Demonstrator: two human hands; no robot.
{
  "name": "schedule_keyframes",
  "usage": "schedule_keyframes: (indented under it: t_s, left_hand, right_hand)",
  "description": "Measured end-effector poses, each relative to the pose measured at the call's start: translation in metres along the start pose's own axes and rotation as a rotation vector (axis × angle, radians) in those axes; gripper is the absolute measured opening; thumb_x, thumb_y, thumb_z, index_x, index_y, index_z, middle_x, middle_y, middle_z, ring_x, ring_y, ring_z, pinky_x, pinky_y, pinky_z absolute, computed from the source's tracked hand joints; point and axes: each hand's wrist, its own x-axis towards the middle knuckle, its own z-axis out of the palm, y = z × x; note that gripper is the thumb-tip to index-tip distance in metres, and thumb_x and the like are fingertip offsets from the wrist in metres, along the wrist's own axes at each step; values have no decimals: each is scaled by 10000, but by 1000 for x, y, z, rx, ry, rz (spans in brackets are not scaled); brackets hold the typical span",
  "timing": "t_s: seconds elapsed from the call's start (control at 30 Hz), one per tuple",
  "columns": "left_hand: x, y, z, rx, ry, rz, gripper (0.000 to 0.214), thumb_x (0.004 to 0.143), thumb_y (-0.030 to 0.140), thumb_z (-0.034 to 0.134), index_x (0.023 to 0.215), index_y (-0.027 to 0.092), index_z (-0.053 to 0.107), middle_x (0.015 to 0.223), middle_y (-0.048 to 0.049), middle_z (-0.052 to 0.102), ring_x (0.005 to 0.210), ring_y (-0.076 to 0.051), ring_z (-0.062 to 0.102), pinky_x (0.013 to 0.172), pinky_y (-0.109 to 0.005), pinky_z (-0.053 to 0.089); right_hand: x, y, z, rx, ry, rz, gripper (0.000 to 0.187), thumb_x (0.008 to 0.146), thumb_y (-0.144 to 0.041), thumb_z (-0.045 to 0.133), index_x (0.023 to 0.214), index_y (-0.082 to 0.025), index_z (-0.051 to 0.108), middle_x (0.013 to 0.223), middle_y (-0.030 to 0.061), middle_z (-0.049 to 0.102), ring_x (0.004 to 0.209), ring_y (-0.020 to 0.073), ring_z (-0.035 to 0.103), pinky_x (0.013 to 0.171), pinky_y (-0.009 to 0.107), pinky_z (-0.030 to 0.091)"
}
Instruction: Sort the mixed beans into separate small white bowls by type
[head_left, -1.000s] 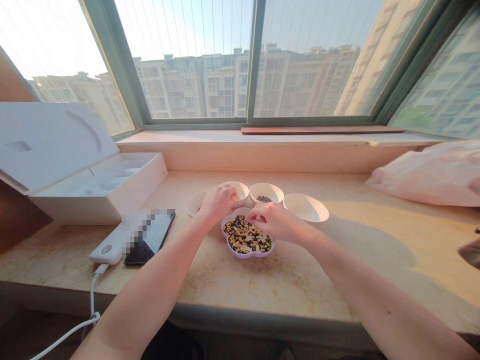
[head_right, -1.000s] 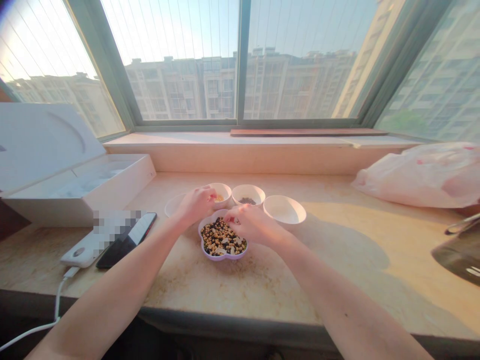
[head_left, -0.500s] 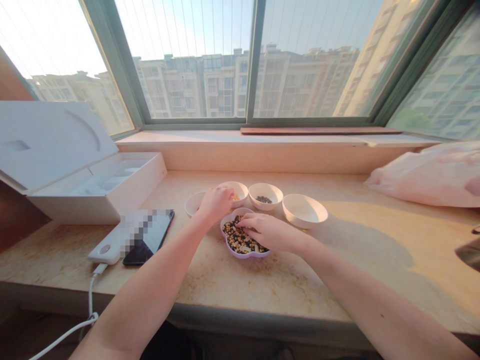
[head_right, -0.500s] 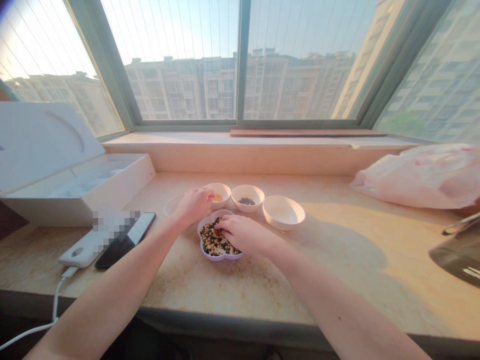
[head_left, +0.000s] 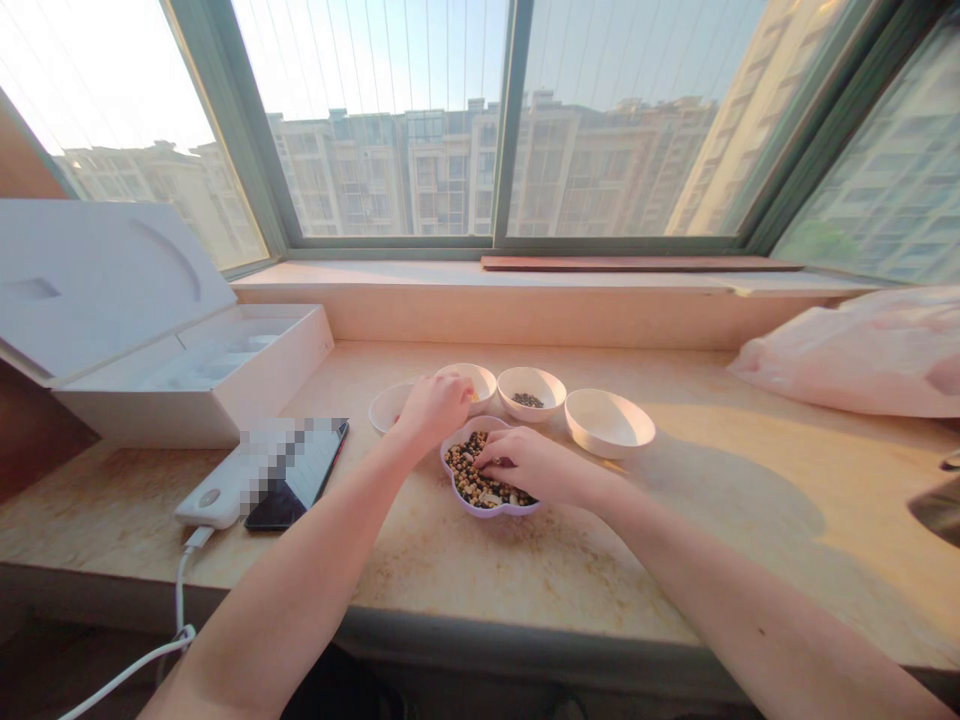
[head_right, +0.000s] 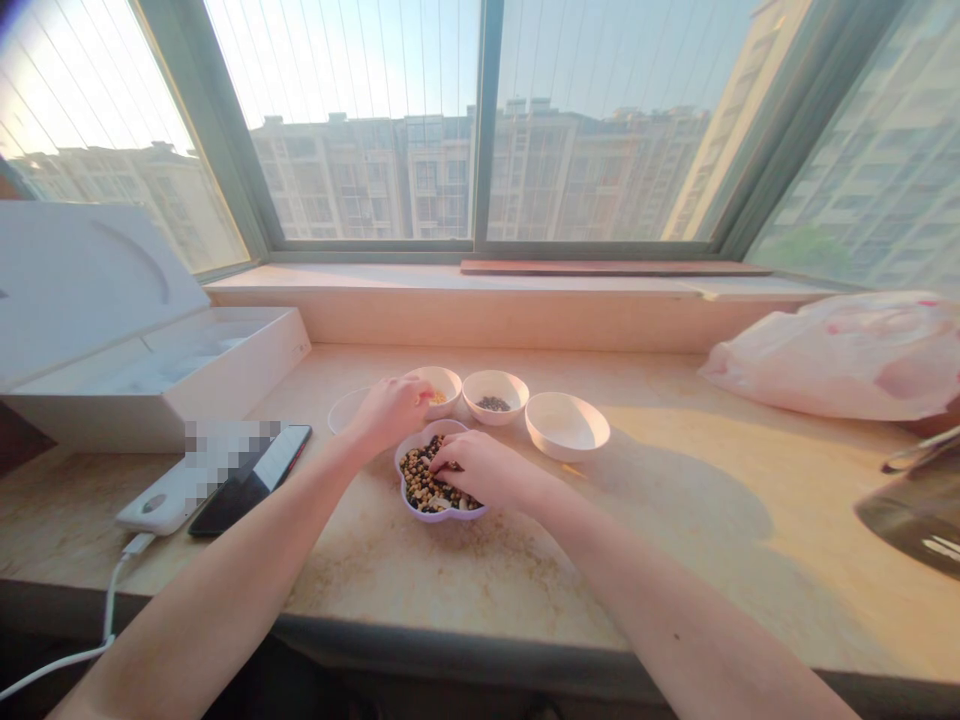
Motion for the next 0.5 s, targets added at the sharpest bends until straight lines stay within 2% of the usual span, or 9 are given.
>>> schedule_keyframes:
  t_s: [0.1, 0.33, 0.5]
  left_hand:
    - [-1, 0, 0, -12, 4, 4, 310, 942, 183, 434, 956, 184, 744, 1026, -92, 745, 902, -231, 683, 789, -311, 484]
    - [-3, 3, -4, -47, -1, 20, 293, 934, 175, 451, 946, 194, 743, 1015, -89, 745, 909, -229, 678, 812, -310, 476]
    - [-3, 5, -6, -36, -13, 16, 287, 930, 174, 449, 885, 190, 732, 985, -93, 736, 890, -231, 673, 805, -313, 471]
  right_hand:
    - [0, 1, 1, 12, -34, 10, 216, 884, -160, 608, 912, -219, 815, 958, 39, 779, 801, 185, 700, 748, 290, 521]
    - [1, 3, 2, -20, -24, 34, 251, 847, -124, 608, 920, -230, 823, 908, 32, 790, 765, 184, 707, 757, 293, 530]
    - [3, 3, 2, -70, -35, -37, 241, 862, -129, 601, 942, -229, 806, 966, 46, 779, 879, 208, 706, 840, 322, 537]
